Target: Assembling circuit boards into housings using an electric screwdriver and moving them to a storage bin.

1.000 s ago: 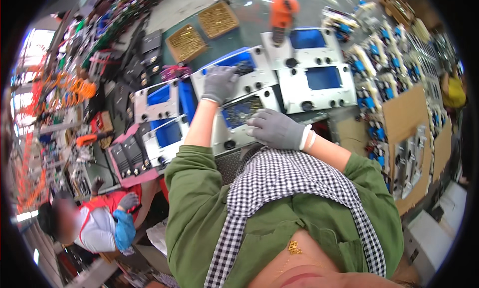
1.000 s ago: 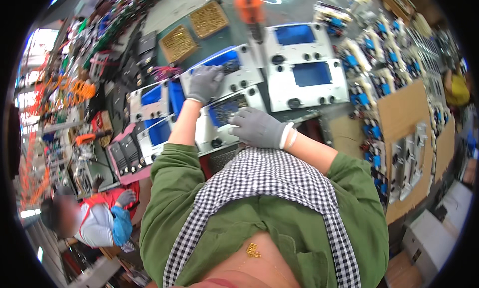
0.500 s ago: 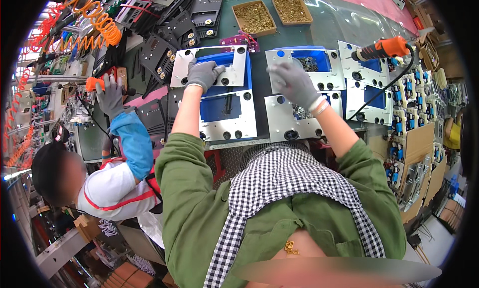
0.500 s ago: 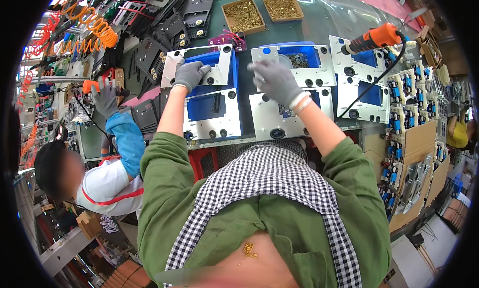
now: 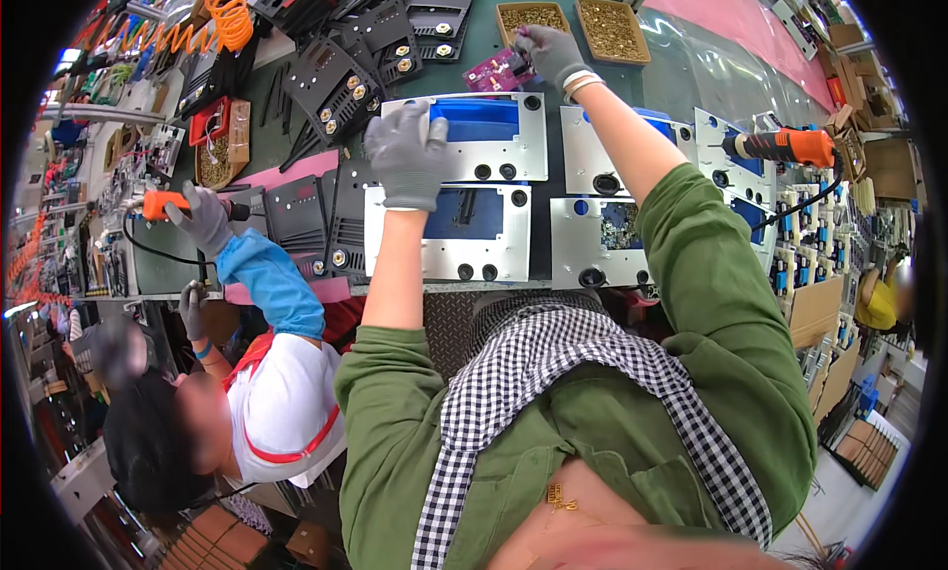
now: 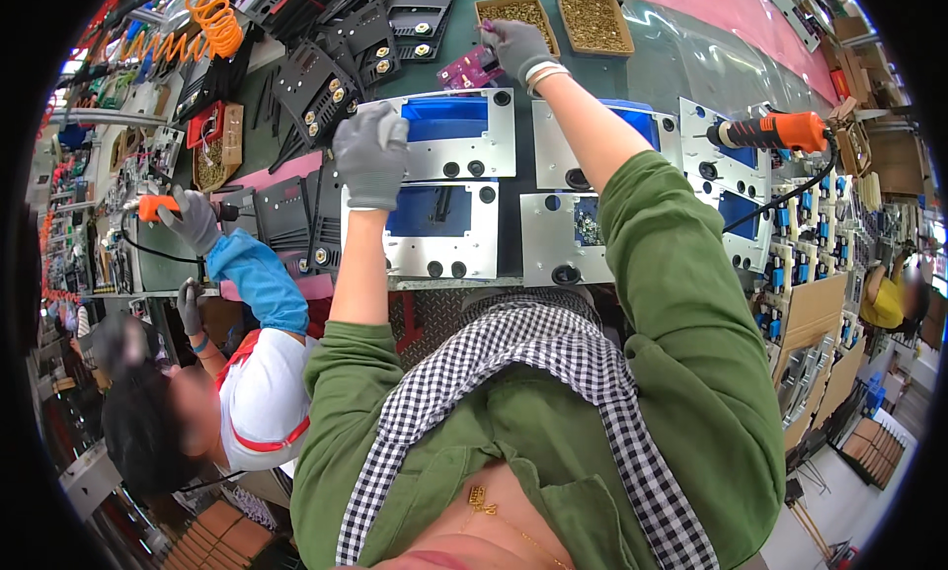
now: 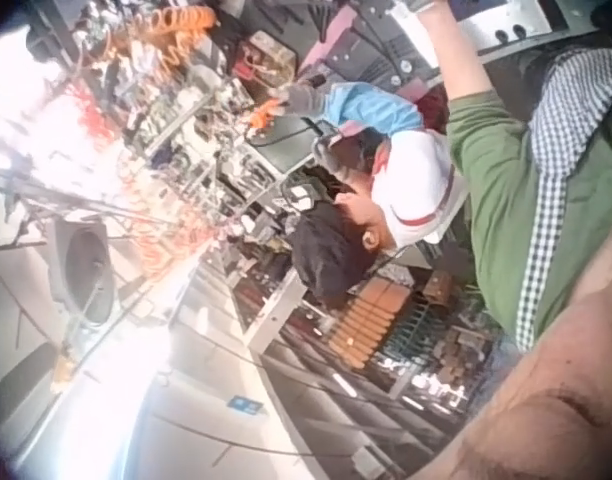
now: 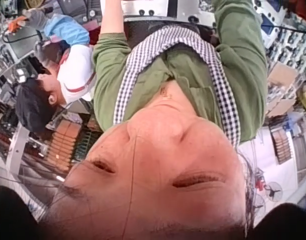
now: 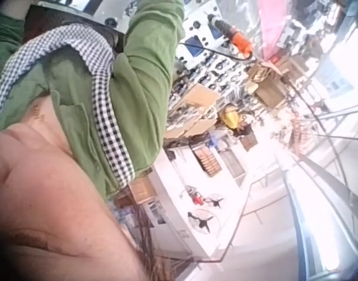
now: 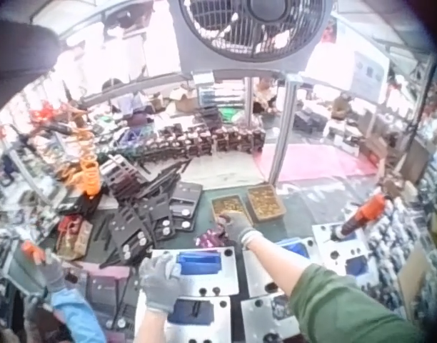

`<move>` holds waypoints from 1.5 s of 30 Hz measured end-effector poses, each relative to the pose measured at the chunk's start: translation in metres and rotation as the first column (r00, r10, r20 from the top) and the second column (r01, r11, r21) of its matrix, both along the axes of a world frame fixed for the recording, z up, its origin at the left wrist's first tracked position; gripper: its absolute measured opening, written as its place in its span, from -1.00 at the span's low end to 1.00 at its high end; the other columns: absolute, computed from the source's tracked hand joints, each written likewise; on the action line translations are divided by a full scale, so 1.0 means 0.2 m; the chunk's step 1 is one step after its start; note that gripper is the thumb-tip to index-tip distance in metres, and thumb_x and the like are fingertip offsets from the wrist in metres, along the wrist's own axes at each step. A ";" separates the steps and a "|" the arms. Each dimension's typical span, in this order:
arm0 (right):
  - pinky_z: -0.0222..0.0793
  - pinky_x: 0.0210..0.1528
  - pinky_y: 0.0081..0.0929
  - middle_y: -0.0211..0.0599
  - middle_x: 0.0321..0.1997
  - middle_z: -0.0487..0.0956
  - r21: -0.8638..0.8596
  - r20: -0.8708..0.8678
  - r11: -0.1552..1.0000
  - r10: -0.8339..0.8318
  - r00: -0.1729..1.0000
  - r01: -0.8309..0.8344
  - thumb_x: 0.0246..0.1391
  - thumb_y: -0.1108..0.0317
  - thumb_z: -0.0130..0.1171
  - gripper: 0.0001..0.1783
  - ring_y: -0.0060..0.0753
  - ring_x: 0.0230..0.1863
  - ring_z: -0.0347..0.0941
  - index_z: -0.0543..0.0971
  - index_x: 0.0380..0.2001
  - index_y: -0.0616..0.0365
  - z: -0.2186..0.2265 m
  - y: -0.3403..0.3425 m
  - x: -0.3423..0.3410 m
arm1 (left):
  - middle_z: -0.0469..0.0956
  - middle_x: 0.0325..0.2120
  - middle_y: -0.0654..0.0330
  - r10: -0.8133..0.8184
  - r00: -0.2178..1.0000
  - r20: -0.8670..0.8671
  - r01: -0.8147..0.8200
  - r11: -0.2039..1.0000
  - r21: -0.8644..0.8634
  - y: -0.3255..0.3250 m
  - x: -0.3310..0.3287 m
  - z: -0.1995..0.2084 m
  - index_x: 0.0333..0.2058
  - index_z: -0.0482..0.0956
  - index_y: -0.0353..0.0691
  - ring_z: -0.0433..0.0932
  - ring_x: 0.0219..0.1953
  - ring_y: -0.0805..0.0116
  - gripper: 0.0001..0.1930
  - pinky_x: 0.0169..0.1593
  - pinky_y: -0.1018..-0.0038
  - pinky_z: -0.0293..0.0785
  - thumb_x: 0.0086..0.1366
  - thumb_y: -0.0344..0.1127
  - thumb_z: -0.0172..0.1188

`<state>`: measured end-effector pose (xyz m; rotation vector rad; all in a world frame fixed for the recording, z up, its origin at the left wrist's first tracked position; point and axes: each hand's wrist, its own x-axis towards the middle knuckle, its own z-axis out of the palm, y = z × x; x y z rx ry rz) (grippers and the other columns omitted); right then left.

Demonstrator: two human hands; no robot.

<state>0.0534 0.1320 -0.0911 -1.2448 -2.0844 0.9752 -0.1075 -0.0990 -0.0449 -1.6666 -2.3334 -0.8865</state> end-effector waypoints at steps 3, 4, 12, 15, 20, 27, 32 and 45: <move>0.43 -0.22 -0.41 -0.18 -0.33 0.58 0.418 0.159 0.883 0.161 0.974 -0.214 0.17 0.20 0.08 -0.74 -0.26 -0.31 0.53 0.56 -0.14 0.05 0.22 0.01 -0.03 | 0.50 -0.10 0.10 -0.086 0.996 0.007 0.083 0.978 0.194 0.01 -0.06 0.15 -0.04 0.48 -0.23 0.38 0.02 0.06 -0.46 0.20 0.17 0.15 0.03 -0.07 0.32; 0.45 -0.27 -0.49 -0.21 -0.33 0.59 0.652 0.240 0.694 0.195 0.951 -0.307 0.15 0.24 0.12 -0.74 -0.40 -0.35 0.54 0.54 -0.14 0.10 0.32 -0.03 -0.03 | 0.50 -0.10 0.10 -0.091 0.996 0.013 0.087 0.978 0.191 0.03 -0.03 0.21 -0.04 0.48 -0.23 0.38 0.02 0.06 -0.46 0.20 0.17 0.15 0.03 -0.07 0.32; 0.40 -0.35 -0.24 -0.15 -0.44 0.48 0.712 -0.043 0.624 0.495 0.868 -0.321 -0.03 0.40 0.10 -0.91 -0.03 -0.37 0.48 0.49 -0.38 0.09 1.10 -0.52 -0.11 | 0.26 0.08 -0.20 -0.150 0.982 -0.115 0.183 0.902 0.390 0.20 0.11 0.32 0.20 0.15 -0.33 0.24 0.13 -0.16 0.15 0.22 0.00 0.06 -0.19 0.47 0.24; 0.40 -0.34 -0.28 -0.19 -0.45 0.46 0.719 0.038 0.533 0.610 0.792 -0.445 -0.07 0.39 0.14 -0.89 -0.06 -0.36 0.47 0.48 -0.40 0.07 1.20 -0.65 -0.07 | 0.42 -0.09 -0.06 -0.256 0.958 -0.132 0.287 0.890 0.355 0.24 0.02 0.48 0.09 0.29 -0.29 0.41 -0.06 -0.03 -0.10 0.05 0.17 0.33 -0.17 0.11 0.41; 0.43 -0.18 -0.32 -0.19 -0.25 0.56 0.657 -0.290 0.743 0.408 0.866 -0.130 0.14 0.21 0.06 -0.73 -0.15 -0.29 0.53 0.50 -0.09 -0.01 1.00 -0.81 0.06 | 0.42 -0.08 -0.08 -0.286 0.954 0.087 0.255 0.931 0.261 0.06 0.03 0.44 0.14 0.24 -0.31 0.41 -0.03 -0.07 -0.06 0.02 0.14 0.36 -0.20 -0.02 0.46; 0.42 -0.21 -0.21 -0.07 -0.41 0.59 -0.338 0.283 0.938 0.179 0.942 -0.077 0.09 0.00 0.09 -0.64 -0.01 -0.29 0.54 0.47 -0.28 0.09 0.32 -1.26 0.47 | 0.48 -0.11 -0.03 -0.123 0.823 0.555 0.073 0.991 0.112 -0.33 -0.04 0.16 0.06 0.34 -0.38 0.53 -0.13 0.06 -0.17 -0.02 0.29 0.44 -0.21 -0.21 0.49; 0.39 -0.13 -0.20 -0.01 -0.37 0.59 -0.501 0.323 0.865 0.207 0.923 -0.019 0.12 -0.08 0.04 -0.53 0.02 -0.26 0.53 0.46 -0.26 0.17 0.29 -1.36 0.45 | 0.47 -0.14 0.14 -0.015 0.483 0.876 -0.279 0.945 0.170 -0.58 -0.11 0.16 0.18 0.19 -0.33 0.51 -0.15 0.40 -0.20 -0.08 0.48 0.50 -0.04 -0.45 0.39; 0.33 -0.46 -0.17 -0.05 -0.59 0.44 0.114 -0.121 0.979 0.181 0.976 -0.167 0.07 0.31 0.04 -0.85 0.11 -0.52 0.41 0.38 -0.30 0.07 0.33 -0.99 0.85 | 0.50 -0.05 0.11 -0.178 0.601 0.779 -0.172 0.923 0.343 -0.12 0.00 0.25 0.12 0.35 -0.30 0.51 -0.04 0.24 -0.53 0.00 0.33 0.51 0.29 -0.20 0.05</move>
